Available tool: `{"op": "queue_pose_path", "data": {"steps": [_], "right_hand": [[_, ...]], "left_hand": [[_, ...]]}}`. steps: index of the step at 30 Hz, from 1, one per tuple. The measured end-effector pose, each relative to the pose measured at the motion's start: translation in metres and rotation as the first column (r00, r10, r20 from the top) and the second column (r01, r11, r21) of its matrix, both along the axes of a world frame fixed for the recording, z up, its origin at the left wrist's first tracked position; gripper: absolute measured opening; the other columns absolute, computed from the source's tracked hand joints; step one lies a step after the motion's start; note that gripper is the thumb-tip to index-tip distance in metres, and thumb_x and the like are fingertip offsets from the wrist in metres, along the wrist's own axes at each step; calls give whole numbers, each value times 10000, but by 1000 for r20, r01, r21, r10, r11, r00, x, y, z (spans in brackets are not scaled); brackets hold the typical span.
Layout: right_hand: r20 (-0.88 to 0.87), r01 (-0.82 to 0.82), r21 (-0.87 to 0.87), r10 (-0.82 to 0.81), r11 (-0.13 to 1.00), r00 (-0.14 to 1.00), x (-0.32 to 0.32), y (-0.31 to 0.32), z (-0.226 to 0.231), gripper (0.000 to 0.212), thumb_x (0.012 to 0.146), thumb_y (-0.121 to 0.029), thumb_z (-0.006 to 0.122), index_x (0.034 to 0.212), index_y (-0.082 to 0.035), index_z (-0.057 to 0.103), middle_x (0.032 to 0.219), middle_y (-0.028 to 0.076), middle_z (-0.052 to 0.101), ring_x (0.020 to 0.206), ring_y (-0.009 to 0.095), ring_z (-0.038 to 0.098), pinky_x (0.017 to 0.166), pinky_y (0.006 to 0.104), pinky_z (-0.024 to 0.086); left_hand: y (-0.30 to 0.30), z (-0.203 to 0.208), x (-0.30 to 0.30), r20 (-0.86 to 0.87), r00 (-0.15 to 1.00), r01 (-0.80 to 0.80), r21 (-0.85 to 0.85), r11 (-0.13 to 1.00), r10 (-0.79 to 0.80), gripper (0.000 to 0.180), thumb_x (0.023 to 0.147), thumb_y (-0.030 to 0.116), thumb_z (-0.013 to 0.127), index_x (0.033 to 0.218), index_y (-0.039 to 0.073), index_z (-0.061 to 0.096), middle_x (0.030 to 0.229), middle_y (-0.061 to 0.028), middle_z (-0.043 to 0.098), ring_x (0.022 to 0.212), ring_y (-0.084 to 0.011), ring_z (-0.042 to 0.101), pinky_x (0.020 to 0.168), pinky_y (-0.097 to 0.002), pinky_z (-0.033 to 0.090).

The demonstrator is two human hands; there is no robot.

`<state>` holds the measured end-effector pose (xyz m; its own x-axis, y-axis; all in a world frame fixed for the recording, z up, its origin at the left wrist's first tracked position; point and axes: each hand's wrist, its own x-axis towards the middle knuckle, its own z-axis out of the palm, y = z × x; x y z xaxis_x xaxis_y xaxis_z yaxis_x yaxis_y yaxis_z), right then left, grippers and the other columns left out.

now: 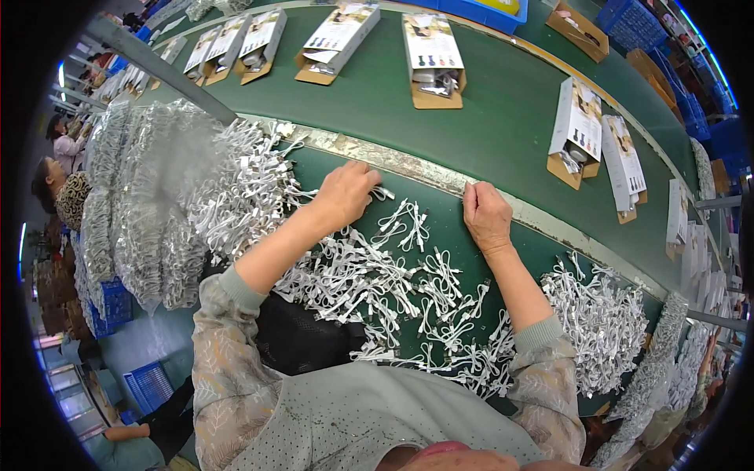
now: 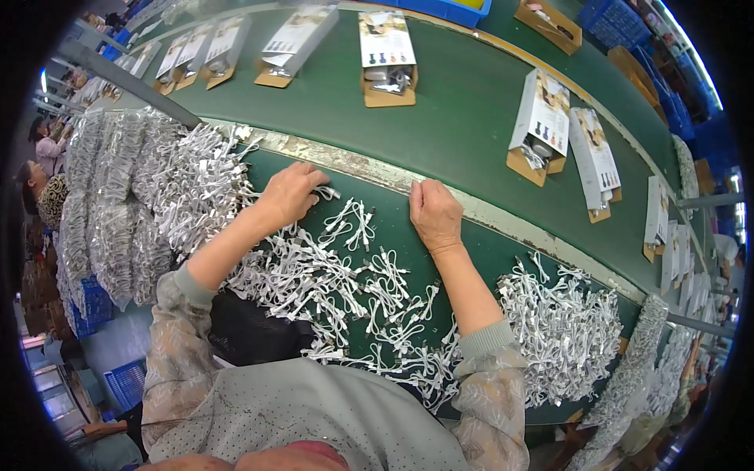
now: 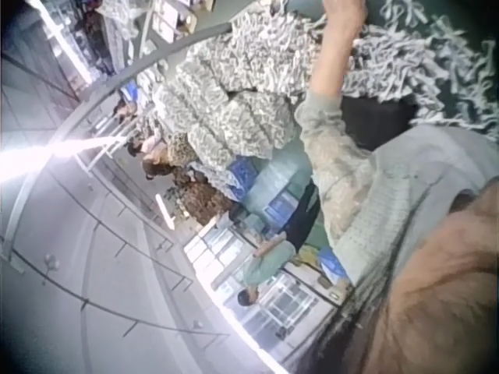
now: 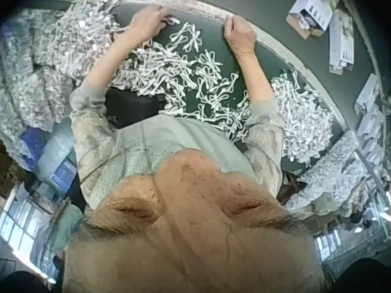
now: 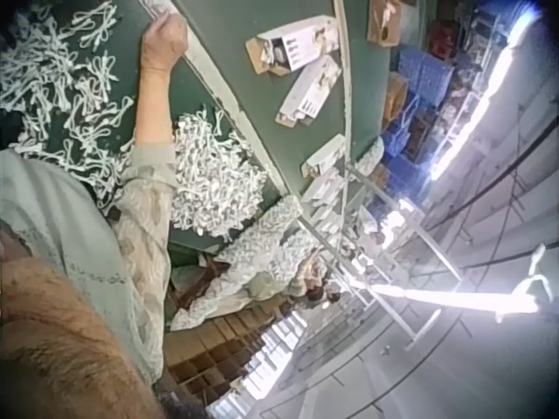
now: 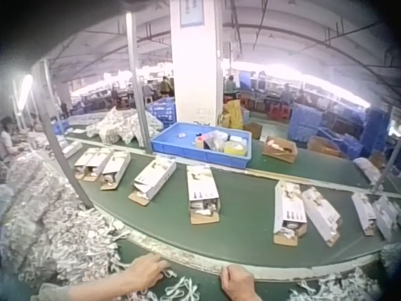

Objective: The person picks up white cables one at a time, folds them, and places them into cardboard boxes on a conveyor belt, occasionally adding small silver packets to the boxes.

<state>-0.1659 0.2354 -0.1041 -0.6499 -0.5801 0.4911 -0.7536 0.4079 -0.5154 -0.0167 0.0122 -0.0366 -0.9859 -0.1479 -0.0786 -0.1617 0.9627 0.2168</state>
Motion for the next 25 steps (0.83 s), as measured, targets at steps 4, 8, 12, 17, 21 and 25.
{"op": "queue_pose_path", "data": {"steps": [4,8,12,17,21,25], "right_hand": [[-2,1,-9,-1,1000,1000,3,-2,0,188,839,-137,586,708,-42,489,663,140,522,613,327,551,537,401,437],[7,4,16,-4,1000,1000,4,4,4,189,830,-128,588,695,-46,484,657,129,526,612,312,556,537,396,442],[7,10,15,-11,1000,1000,6,3,3,184,828,-127,591,695,-48,490,644,127,525,595,312,553,528,398,437],[31,9,0,-9,1000,999,9,-1,3,181,818,-120,602,689,-49,496,636,125,529,582,309,556,519,393,438],[30,-2,-15,3,1000,1000,9,-3,1,174,805,-105,612,685,-47,499,635,126,534,583,309,561,521,388,445],[53,12,2,-12,1000,999,2,4,-4,147,828,-100,595,720,-37,518,675,153,543,608,332,558,532,392,440]], "left_hand": [[-7,11,7,6,963,-267,126,955,269,124,744,158,648,790,56,595,823,-102,625,827,-281,617,697,-385,483],[-52,22,-34,-223,849,-463,124,878,479,148,765,213,629,751,66,614,740,-158,645,727,-347,629,659,-446,494],[-103,6,-84,-366,731,-614,16,790,576,150,761,229,641,793,83,648,769,-172,652,763,-364,636,690,-460,499],[-139,-22,-138,-330,695,-689,-48,723,639,213,818,164,516,857,44,687,899,-215,651,878,-382,630,778,-460,501],[-139,-38,-157,-370,684,-571,264,777,628,194,778,133,563,914,21,644,961,-224,628,941,-392,593,820,-449,477],[-90,-29,-144,-368,888,-183,269,946,277,362,723,115,603,1079,43,607,1032,-241,602,1033,-378,550,895,-422,438]]}}
